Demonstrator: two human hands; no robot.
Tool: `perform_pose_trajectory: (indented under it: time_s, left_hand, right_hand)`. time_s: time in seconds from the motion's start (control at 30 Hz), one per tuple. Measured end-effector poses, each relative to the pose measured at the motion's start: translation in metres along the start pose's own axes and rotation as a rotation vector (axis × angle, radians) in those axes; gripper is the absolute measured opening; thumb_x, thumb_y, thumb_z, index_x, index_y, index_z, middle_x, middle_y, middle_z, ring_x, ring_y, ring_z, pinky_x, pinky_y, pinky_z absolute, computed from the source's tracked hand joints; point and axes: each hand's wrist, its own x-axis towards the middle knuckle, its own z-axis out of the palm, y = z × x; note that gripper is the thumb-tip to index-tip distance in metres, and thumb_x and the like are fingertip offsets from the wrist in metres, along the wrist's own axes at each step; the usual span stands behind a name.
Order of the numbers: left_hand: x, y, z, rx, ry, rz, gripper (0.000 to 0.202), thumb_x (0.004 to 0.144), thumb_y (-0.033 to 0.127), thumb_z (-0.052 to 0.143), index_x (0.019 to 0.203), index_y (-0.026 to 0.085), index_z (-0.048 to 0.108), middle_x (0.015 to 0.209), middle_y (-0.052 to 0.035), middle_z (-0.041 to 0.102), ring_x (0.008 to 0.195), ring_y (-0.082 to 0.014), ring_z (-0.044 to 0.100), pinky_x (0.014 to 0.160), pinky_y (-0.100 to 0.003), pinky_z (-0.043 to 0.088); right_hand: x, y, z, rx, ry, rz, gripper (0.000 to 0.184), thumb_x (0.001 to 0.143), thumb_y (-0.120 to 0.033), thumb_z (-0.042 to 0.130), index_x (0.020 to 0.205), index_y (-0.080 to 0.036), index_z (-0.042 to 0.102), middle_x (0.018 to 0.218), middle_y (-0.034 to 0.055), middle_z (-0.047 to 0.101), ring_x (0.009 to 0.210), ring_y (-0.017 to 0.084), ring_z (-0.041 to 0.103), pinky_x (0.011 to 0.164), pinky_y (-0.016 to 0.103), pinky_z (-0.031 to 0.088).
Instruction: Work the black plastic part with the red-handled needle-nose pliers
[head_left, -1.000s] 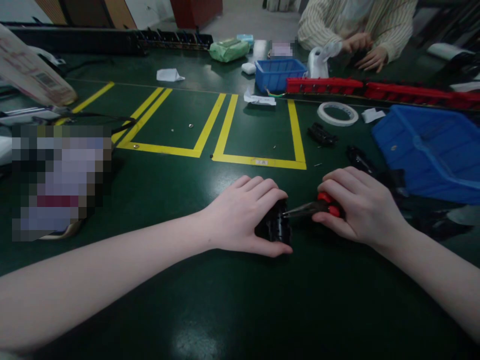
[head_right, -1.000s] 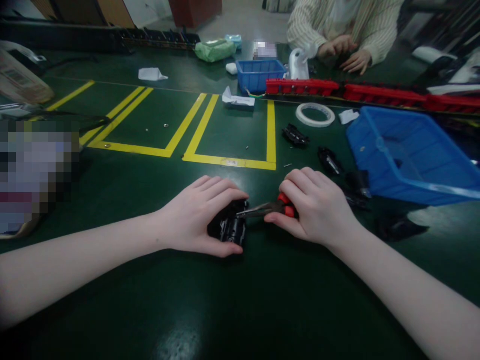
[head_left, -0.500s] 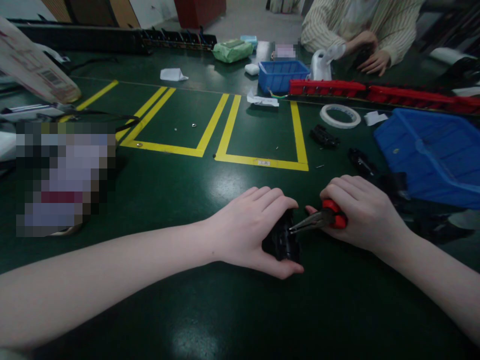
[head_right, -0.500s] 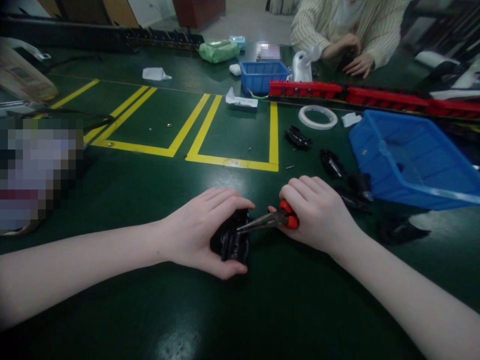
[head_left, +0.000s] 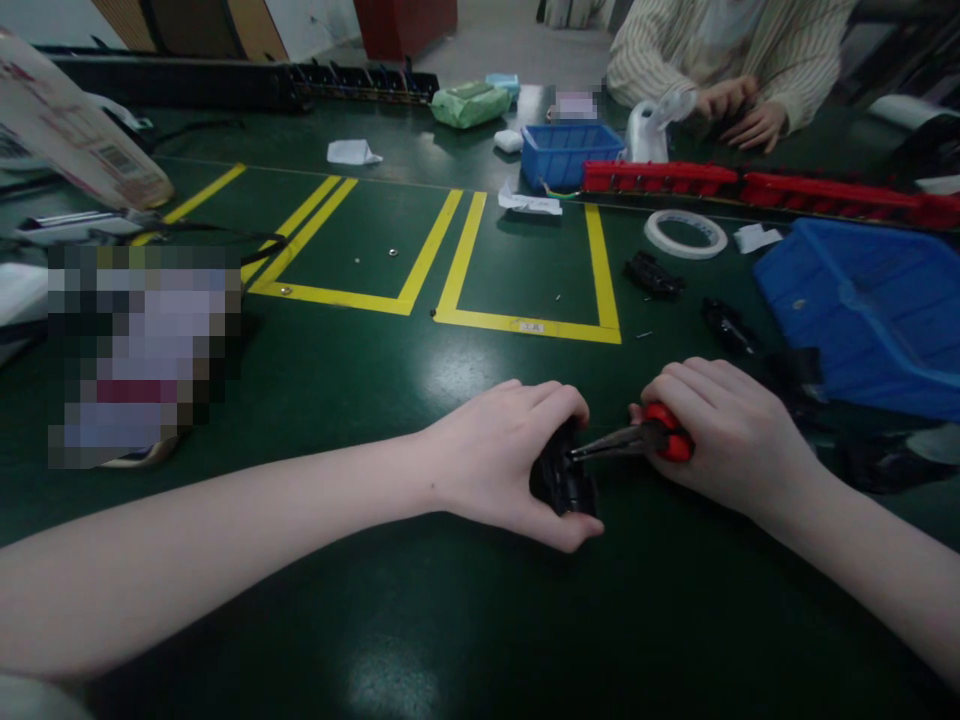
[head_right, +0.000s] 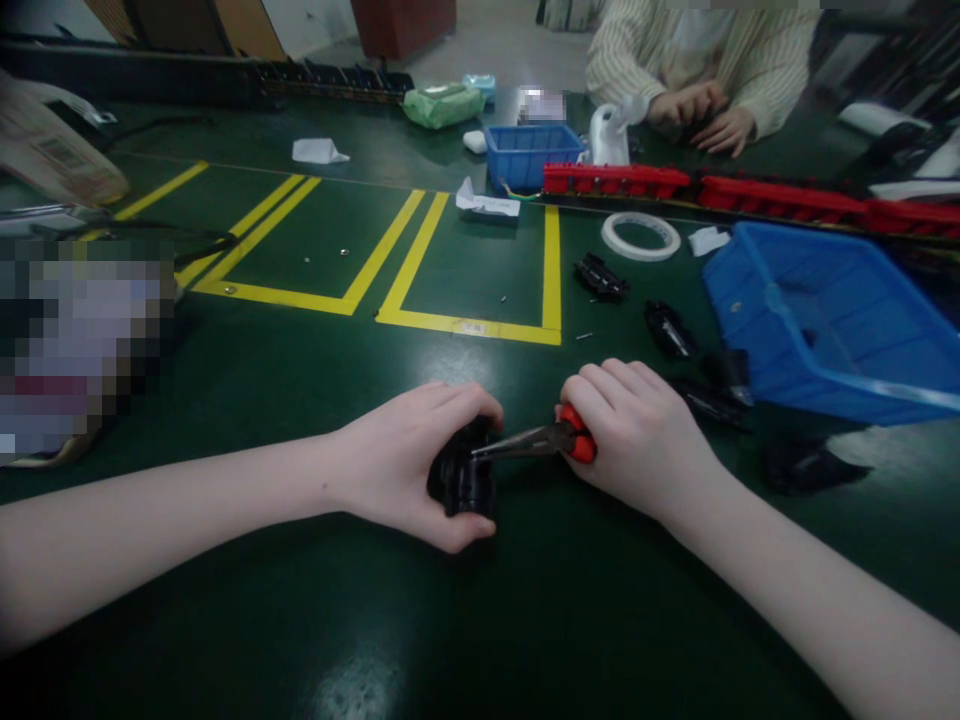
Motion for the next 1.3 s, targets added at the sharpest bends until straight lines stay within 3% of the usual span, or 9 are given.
perform_pose_trajectory:
  time_s: [0.3,0.6,1.07,1.3]
  left_hand:
    - [-0.002,-0.006,0.005,0.090,0.074,0.161,0.060,0.071,0.052,0.070,0.110,0.011,0.050,0.102,-0.0092,0.060,0.080,-0.0188,0.057,0.065,-0.030,0.047]
    - [0.000,-0.006,0.003,0.058,0.012,0.056,0.063,0.069,0.063,0.066,0.105,0.014,0.050,0.092,-0.0037,0.059,0.069,-0.0149,0.054,0.059,-0.027,0.045]
    - [-0.003,-0.005,0.005,0.182,0.049,0.112,0.064,0.067,0.068,0.060,0.103,0.016,0.051,0.090,-0.0012,0.058,0.066,-0.0133,0.053,0.059,-0.027,0.043]
    - [-0.003,-0.006,0.006,0.179,0.030,0.148,0.063,0.066,0.070,0.060,0.096,0.015,0.054,0.082,0.0011,0.057,0.059,-0.0109,0.047,0.055,-0.026,0.040]
  right_hand:
    - [-0.004,0.004,0.004,0.037,0.072,-0.077,0.014,0.077,-0.017,0.054,0.077,-0.021,0.041,0.069,0.0047,0.051,0.060,0.017,0.047,0.051,0.030,0.042]
    - [-0.006,0.002,0.005,0.021,0.046,-0.040,0.013,0.078,-0.018,0.054,0.077,-0.021,0.042,0.070,0.0046,0.051,0.062,0.018,0.049,0.054,0.031,0.043]
    - [-0.005,0.002,0.005,0.078,0.000,-0.008,0.008,0.079,-0.019,0.052,0.077,-0.019,0.044,0.072,0.0053,0.052,0.064,0.017,0.047,0.057,0.030,0.039]
    - [-0.005,-0.011,-0.004,0.027,-0.015,-0.002,0.006,0.076,-0.020,0.049,0.073,-0.019,0.045,0.065,0.0034,0.050,0.057,0.016,0.046,0.052,0.028,0.038]
